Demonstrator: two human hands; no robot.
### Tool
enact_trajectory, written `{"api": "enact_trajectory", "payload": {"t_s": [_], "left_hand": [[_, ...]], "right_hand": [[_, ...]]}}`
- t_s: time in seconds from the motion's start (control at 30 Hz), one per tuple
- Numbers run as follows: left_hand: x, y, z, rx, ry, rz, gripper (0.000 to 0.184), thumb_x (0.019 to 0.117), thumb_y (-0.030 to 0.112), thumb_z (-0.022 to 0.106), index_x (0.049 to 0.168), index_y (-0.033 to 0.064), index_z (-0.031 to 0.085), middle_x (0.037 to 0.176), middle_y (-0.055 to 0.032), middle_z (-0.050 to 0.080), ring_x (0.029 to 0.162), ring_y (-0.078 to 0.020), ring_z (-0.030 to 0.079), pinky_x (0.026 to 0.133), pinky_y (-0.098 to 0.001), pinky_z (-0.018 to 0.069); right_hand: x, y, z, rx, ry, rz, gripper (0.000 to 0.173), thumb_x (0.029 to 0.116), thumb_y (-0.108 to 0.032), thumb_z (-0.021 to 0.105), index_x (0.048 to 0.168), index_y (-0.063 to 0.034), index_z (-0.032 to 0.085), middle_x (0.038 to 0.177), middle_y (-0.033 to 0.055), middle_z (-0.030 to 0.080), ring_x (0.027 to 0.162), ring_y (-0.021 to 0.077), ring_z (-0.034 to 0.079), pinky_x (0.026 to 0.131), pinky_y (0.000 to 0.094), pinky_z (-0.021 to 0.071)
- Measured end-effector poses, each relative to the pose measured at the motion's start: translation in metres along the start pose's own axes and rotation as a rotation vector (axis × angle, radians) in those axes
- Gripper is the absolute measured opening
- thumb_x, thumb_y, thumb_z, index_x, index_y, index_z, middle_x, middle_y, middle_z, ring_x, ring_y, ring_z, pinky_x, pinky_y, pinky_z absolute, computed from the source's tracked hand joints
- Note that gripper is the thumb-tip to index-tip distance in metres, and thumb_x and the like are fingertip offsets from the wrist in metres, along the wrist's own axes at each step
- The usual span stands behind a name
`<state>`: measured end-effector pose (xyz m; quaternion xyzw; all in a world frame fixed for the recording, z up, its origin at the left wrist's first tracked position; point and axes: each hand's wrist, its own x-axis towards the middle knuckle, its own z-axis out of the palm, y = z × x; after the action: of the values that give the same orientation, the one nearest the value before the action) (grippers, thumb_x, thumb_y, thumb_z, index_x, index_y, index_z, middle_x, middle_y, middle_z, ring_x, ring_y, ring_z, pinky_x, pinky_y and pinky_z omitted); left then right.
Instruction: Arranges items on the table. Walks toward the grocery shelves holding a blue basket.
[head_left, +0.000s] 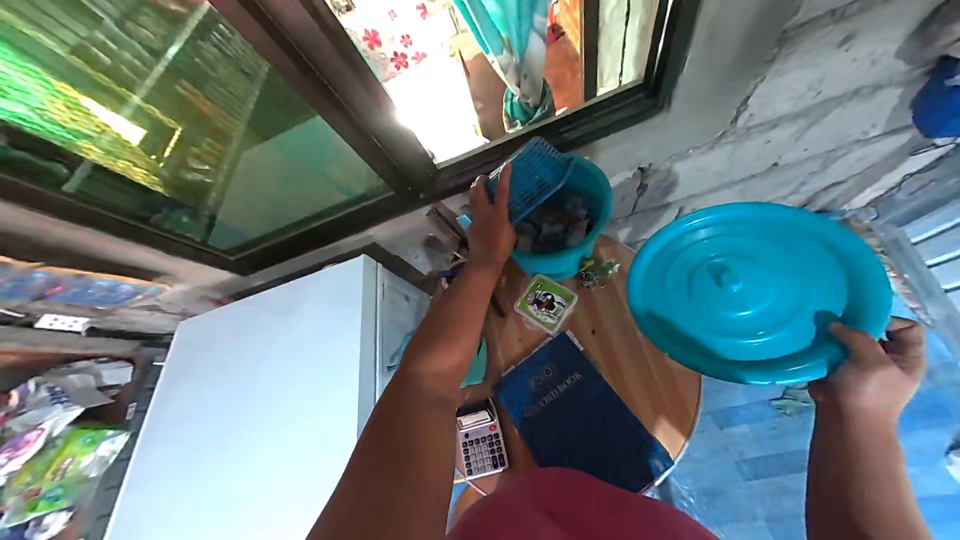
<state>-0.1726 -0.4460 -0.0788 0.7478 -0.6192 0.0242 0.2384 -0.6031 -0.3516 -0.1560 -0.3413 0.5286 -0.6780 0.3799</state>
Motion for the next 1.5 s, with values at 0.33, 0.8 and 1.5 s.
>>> {"api": "enact_trajectory", "payload": {"t_s": [0.33, 0.8, 1.5], "left_hand": [[-0.03, -0.028, -0.039, -0.894, 0.266, -0.577, 0.087, 0.0943, 0.0, 0.059, 0.164, 0.0141, 0.009, 0.155, -0.0245, 0.04, 0.127, -0.0322, 0.058, 0.094, -0.0477, 0.0574], [-0.204, -0.095, -0.116, -1.288, 0.242, -1.073, 0.049, 0.1095, 0.047, 0.038, 0.145, 0.0146, 0.045, 0.124, -0.0133, 0.066, 0.102, -0.0263, 0.069, 0.079, -0.046, 0.0599], [-0.21, -0.194, -0.062, 0.214, -0.774, 0.026, 0.122, 0.0639, 0.018, 0.098, 0.163, 0.0328, 0.029, 0.17, -0.0182, 0.018, 0.153, -0.0534, 0.015, 0.113, -0.0817, 0.014]], "right_hand": [[0.017, 0.007, 0.08, 0.187, -0.082, 0.175, 0.062, 0.0963, 0.004, 0.047, 0.153, -0.0106, 0.027, 0.136, 0.0093, 0.054, 0.117, 0.0215, 0.063, 0.096, 0.0445, 0.0578], [-0.005, 0.058, 0.254, -0.454, -0.495, 0.058, 0.095, 0.0958, -0.029, 0.069, 0.162, 0.0031, 0.009, 0.164, 0.0302, 0.021, 0.15, 0.0377, 0.031, 0.121, 0.0459, 0.0337], [-0.109, 0.048, 0.035, -0.442, -0.291, 0.674, 0.052, 0.1033, -0.011, 0.05, 0.153, -0.0143, 0.034, 0.125, 0.0127, 0.058, 0.094, 0.02, 0.064, 0.072, 0.0408, 0.0576]]}}
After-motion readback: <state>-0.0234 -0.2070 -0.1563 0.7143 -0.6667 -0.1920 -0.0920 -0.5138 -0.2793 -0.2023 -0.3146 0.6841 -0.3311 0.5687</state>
